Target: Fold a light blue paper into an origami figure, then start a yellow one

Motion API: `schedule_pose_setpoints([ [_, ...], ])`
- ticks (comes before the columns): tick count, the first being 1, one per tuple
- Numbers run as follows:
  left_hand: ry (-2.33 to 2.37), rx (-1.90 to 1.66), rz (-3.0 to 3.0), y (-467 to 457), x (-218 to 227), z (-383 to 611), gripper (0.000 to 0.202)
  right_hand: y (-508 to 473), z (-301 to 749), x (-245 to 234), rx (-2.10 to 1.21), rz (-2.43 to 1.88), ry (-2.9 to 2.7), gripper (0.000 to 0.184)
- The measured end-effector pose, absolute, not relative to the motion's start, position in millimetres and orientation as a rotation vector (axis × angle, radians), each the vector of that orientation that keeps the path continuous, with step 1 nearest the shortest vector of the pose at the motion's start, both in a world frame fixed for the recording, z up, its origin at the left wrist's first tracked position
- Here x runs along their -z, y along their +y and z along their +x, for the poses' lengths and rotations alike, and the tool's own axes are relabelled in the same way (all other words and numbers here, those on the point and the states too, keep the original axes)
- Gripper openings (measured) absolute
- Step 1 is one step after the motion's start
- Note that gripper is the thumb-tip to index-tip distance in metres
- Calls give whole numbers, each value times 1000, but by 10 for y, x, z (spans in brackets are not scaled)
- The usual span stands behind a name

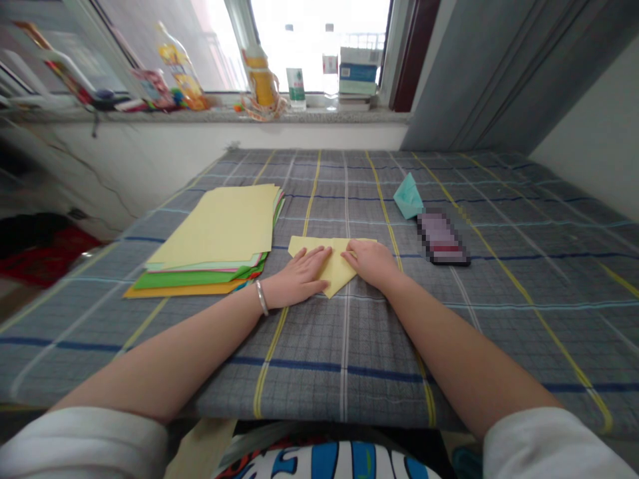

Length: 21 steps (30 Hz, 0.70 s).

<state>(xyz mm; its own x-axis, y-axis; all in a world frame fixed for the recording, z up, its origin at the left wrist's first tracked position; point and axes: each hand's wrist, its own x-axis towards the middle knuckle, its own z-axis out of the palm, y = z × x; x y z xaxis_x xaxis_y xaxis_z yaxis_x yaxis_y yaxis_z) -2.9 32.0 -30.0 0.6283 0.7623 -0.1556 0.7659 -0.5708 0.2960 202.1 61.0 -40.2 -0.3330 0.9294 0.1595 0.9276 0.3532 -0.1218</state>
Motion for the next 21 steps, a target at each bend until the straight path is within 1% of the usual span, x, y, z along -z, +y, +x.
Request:
schedule_pose_setpoints([
  [4,1246,-8,2552,306,332,-21,79,622,2021,410,21,-1606,-2420,26],
  [9,1258,-26,2575,288,363,-17,72,623,2008,413,-9,-1612,-2410,25],
  [15,1263,-50,2609,274,373,-1,95,616,1992,391,-24,-1659,-2402,26],
  [21,1276,-52,2593,273,364,3,101,605,1981,381,-56,-1689,-2384,26],
])
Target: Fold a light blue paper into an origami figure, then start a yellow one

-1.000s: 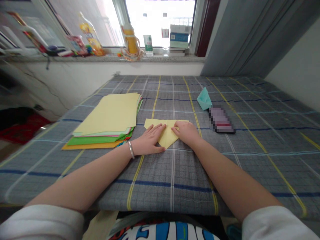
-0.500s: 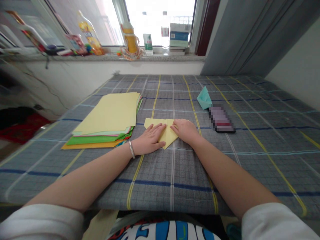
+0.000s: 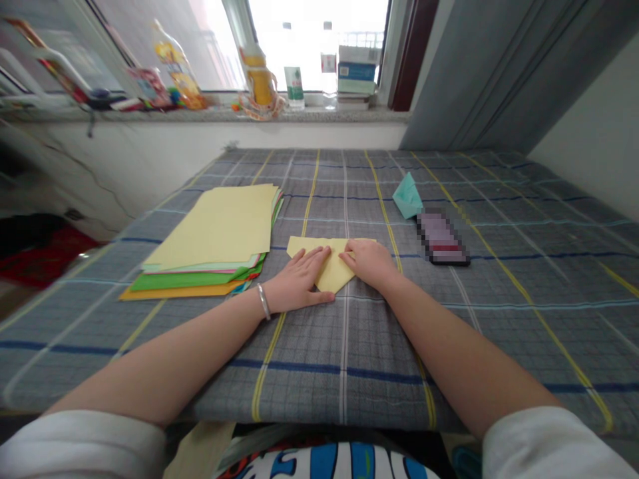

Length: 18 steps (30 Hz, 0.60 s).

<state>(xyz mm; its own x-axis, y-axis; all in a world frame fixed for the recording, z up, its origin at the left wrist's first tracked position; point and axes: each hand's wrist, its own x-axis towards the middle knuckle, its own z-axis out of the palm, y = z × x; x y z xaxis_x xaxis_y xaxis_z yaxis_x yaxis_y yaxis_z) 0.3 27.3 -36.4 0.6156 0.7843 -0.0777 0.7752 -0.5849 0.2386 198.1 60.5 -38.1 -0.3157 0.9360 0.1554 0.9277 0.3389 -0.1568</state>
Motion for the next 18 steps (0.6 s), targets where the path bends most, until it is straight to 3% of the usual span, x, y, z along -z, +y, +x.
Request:
schedule_pose_setpoints([
  [18,1284,-69,2632,266,360,13,87,612,1971,385,-33,-1676,-2397,27],
])
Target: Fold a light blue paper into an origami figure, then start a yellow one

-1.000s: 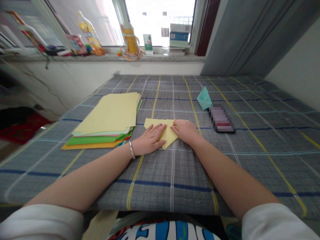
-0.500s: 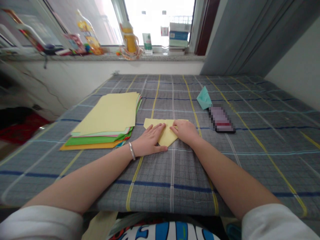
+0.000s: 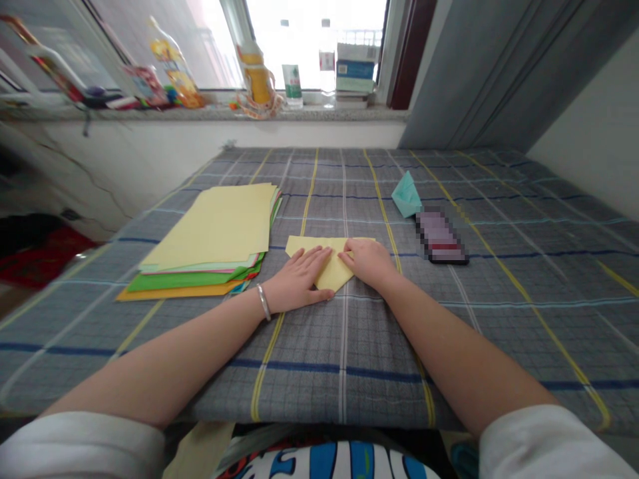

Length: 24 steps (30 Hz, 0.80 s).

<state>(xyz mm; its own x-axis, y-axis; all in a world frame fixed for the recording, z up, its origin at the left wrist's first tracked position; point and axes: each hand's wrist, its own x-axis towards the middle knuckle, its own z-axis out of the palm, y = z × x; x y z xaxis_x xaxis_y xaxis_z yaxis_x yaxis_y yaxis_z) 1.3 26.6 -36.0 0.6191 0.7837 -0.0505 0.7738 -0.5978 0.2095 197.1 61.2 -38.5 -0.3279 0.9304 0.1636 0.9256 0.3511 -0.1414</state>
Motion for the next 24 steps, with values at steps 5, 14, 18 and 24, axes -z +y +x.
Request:
schedule_pose_setpoints([
  [5,1279,-36,2674,257,321,16,81,616,1966,401,14,-1690,-2393,27],
  [14,1293,-72,2704,266,300,28,80,590,2005,413,58,-1614,-2311,20],
  [18,1296,-89,2707,264,302,27,79,478,2079,342,90,-1324,-2356,16],
  [24,1293,-95,2708,264,313,20,79,168,2160,254,-113,-903,-2649,23],
])
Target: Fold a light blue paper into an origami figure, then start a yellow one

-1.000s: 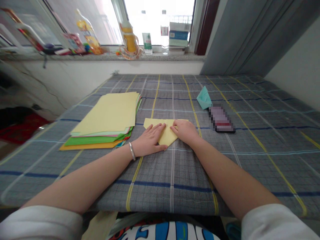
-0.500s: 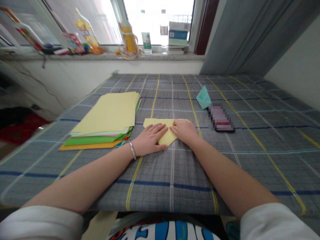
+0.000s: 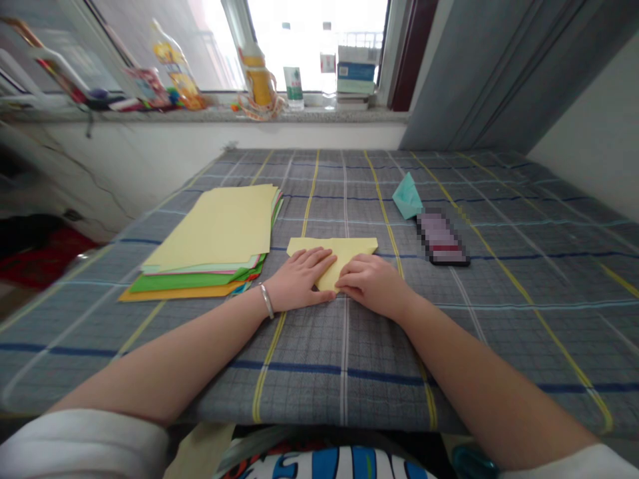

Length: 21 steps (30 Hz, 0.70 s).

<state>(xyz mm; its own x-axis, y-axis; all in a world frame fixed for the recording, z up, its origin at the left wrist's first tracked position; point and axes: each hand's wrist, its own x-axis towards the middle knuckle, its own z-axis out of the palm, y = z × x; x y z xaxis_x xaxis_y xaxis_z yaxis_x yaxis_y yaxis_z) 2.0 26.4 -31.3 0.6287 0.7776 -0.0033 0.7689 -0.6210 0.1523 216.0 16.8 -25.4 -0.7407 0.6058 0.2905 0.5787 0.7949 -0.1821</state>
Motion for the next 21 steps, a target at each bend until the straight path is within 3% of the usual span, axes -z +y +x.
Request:
schedule_pose_setpoints([
  [12,1287,-70,2712,265,303,14,81,-2,2244,278,11,-893,-2734,29],
  [21,1286,-108,2708,274,318,13,82,-15,2248,255,116,-1123,-2692,28],
])
